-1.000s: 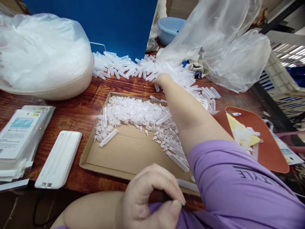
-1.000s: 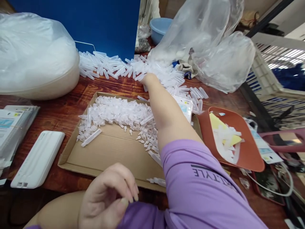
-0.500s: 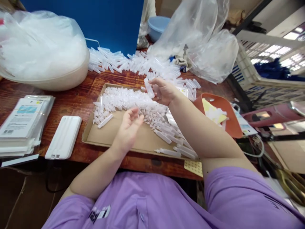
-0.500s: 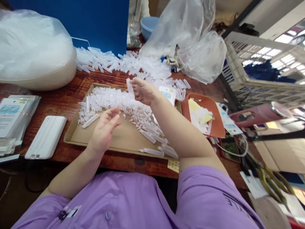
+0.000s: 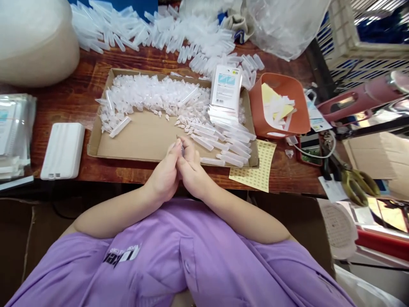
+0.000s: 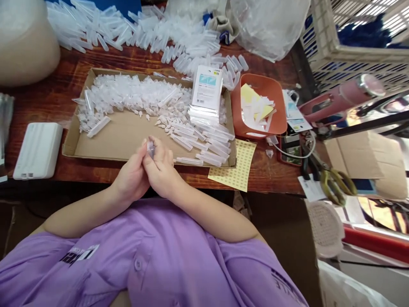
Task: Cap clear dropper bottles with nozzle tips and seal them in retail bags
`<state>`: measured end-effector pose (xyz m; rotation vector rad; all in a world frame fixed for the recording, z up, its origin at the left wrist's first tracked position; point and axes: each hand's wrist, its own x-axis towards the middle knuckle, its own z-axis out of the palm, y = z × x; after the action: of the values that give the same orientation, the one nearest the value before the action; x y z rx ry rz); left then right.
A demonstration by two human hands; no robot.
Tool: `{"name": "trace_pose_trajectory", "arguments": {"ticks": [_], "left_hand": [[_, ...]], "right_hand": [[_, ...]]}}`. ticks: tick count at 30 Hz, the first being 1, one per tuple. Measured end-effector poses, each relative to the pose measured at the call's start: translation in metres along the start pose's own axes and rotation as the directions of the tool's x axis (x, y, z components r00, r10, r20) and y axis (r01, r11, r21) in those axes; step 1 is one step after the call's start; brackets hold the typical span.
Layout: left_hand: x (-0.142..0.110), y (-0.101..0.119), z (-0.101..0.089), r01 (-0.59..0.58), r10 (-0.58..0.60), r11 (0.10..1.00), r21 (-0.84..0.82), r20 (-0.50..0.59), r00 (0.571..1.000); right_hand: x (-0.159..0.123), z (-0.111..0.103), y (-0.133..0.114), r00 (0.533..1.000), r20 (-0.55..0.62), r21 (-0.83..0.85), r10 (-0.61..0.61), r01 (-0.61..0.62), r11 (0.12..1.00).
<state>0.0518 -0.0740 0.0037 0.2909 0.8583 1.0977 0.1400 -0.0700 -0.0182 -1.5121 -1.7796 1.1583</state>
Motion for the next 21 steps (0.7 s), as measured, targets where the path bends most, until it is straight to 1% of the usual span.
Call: {"name": "trace_pose_trajectory", "arguments": {"ticks": [2,3,5,7,11,12,14,16,18,19,20,21], "left_hand": [[-0.007,0.001,-0.002,0.077,-0.076,0.997,-0.026,0.019,0.997],[-0.010,0.003,-0.002,0.113,-0.112,0.993,-0.039,0.028,0.993],[-0.015,0.007,-0.004,0.160,-0.157,0.985,-0.058,0.052,0.986],[-0.018,0.011,-0.007,0.187,-0.183,0.980,-0.069,0.059,0.981],[-0.020,0.019,-0.021,0.275,-0.277,0.957,-0.092,-0.003,0.961],[-0.021,0.021,-0.025,0.288,-0.291,0.953,-0.093,-0.021,0.956],[-0.024,0.027,-0.032,0.289,-0.294,0.953,-0.084,-0.049,0.955],[-0.028,0.033,-0.037,0.306,-0.308,0.951,-0.044,-0.079,0.948],[-0.033,0.038,-0.040,0.349,-0.345,0.937,0.016,-0.110,0.932],[-0.036,0.039,-0.041,0.380,-0.373,0.924,0.042,-0.123,0.920],[-0.037,0.039,-0.042,0.410,-0.400,0.910,0.056,-0.135,0.907],[-0.038,0.039,-0.043,0.434,-0.423,0.899,0.057,-0.143,0.895]], "right_hand": [[-0.006,-0.001,-0.003,0.994,0.075,-0.125,0.074,-0.064,0.990],[-0.008,-0.003,-0.006,0.992,0.081,-0.187,0.092,-0.075,0.979],[-0.011,-0.005,-0.011,0.993,0.058,-0.279,0.098,-0.079,0.957],[-0.012,-0.005,-0.015,0.993,0.058,-0.318,0.104,-0.080,0.945],[-0.016,0.004,-0.019,0.986,0.138,-0.306,0.095,-0.049,0.951],[-0.016,0.006,-0.018,0.985,0.150,-0.274,0.083,-0.040,0.961],[-0.013,0.003,-0.016,0.990,0.132,-0.169,0.042,-0.019,0.985],[-0.001,-0.008,-0.013,0.996,0.080,-0.063,-0.025,0.030,0.998],[0.023,-0.026,-0.010,0.996,0.020,-0.071,-0.085,0.086,0.994],[0.037,-0.036,-0.009,0.996,-0.012,-0.159,-0.085,0.082,0.984],[0.053,-0.045,-0.007,0.994,-0.069,-0.293,-0.089,0.065,0.954],[0.068,-0.052,-0.006,0.994,-0.071,-0.415,-0.089,0.052,0.909]]}}
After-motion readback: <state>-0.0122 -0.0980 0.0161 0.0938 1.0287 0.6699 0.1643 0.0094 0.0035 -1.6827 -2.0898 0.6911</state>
